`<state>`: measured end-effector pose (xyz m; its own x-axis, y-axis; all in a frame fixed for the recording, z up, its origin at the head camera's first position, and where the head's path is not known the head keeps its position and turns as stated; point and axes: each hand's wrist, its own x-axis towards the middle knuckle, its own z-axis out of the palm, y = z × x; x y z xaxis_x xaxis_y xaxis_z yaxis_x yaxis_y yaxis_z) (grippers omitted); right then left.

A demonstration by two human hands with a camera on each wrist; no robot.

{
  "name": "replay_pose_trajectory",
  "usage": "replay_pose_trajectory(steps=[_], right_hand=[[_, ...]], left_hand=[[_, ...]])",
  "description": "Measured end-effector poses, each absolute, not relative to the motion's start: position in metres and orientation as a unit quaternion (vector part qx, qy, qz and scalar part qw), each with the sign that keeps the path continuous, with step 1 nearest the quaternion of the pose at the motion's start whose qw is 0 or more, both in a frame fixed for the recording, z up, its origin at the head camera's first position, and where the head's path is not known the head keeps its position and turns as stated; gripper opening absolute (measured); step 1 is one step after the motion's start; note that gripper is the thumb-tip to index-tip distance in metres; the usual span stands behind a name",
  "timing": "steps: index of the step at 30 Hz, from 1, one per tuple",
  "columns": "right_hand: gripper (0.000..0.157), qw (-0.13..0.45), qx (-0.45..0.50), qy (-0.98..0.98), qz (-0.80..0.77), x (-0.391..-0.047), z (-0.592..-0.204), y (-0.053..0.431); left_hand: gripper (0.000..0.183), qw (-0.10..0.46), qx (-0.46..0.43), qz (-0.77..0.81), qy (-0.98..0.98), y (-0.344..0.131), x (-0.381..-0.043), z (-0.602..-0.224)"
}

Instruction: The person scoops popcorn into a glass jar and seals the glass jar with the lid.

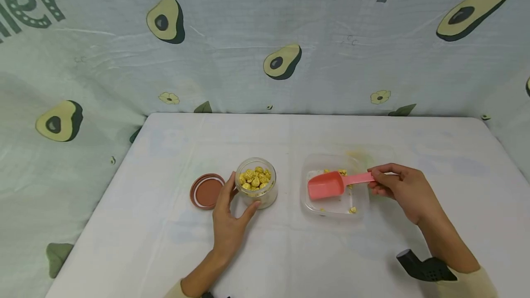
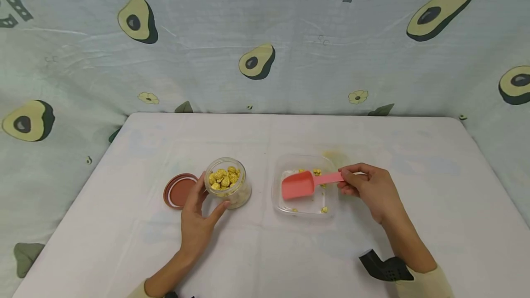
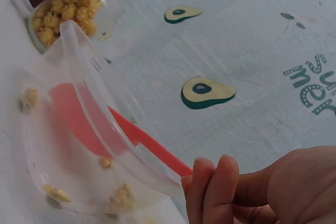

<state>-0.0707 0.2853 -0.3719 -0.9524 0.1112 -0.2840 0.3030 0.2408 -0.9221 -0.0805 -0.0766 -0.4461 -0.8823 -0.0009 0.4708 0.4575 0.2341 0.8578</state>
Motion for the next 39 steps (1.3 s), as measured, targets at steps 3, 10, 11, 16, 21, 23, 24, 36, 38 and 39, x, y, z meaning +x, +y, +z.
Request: replay_pose_trajectory(steps=[3, 10, 11, 16, 21, 23, 24, 36, 38, 39], right_hand=[[0.05, 0.078, 0.131, 0.785, -0.601, -0.07, -0.373, 0.285], [0.05, 0.064, 0.128, 0.811, -0.567, -0.069, -0.375, 0.28], [0.05, 0.063, 0.129, 0.817, -0.558, -0.069, -0.375, 0.28], [0.052, 0.056, 0.137, 0.834, -0.532, -0.069, -0.372, 0.279], [0.049, 0.027, 0.147, 0.847, -0.51, -0.067, -0.369, 0.276], [0.048, 0.011, 0.152, 0.847, -0.51, -0.065, -0.366, 0.273], [0.047, 0.005, 0.155, 0.845, -0.512, -0.064, -0.363, 0.271], [0.027, -0.019, 0.029, 0.797, -0.603, -0.04, -0.346, 0.191], [0.023, -0.027, 0.018, 0.779, -0.627, -0.037, -0.35, 0.173], [0.022, -0.032, 0.012, 0.767, -0.641, -0.035, -0.352, 0.164]], left_hand=[[0.084, 0.189, -0.148, -0.599, -0.764, -0.076, -0.08, -0.445], [0.081, 0.196, -0.15, -0.59, -0.769, -0.074, -0.073, -0.427], [0.08, 0.197, -0.15, -0.59, -0.768, -0.074, -0.073, -0.426], [0.083, 0.191, -0.143, -0.592, -0.769, -0.078, -0.076, -0.436], [0.082, 0.181, -0.146, -0.599, -0.766, -0.079, -0.078, -0.44], [0.082, 0.17, -0.146, -0.603, -0.766, -0.08, -0.077, -0.438], [0.082, 0.165, -0.145, -0.602, -0.767, -0.081, -0.076, -0.437], [0.082, 0.162, -0.094, -0.574, -0.797, -0.11, -0.063, -0.403], [0.082, 0.173, -0.077, -0.567, -0.802, -0.123, -0.068, -0.413], [0.082, 0.179, -0.069, -0.558, -0.807, -0.129, -0.071, -0.417]])
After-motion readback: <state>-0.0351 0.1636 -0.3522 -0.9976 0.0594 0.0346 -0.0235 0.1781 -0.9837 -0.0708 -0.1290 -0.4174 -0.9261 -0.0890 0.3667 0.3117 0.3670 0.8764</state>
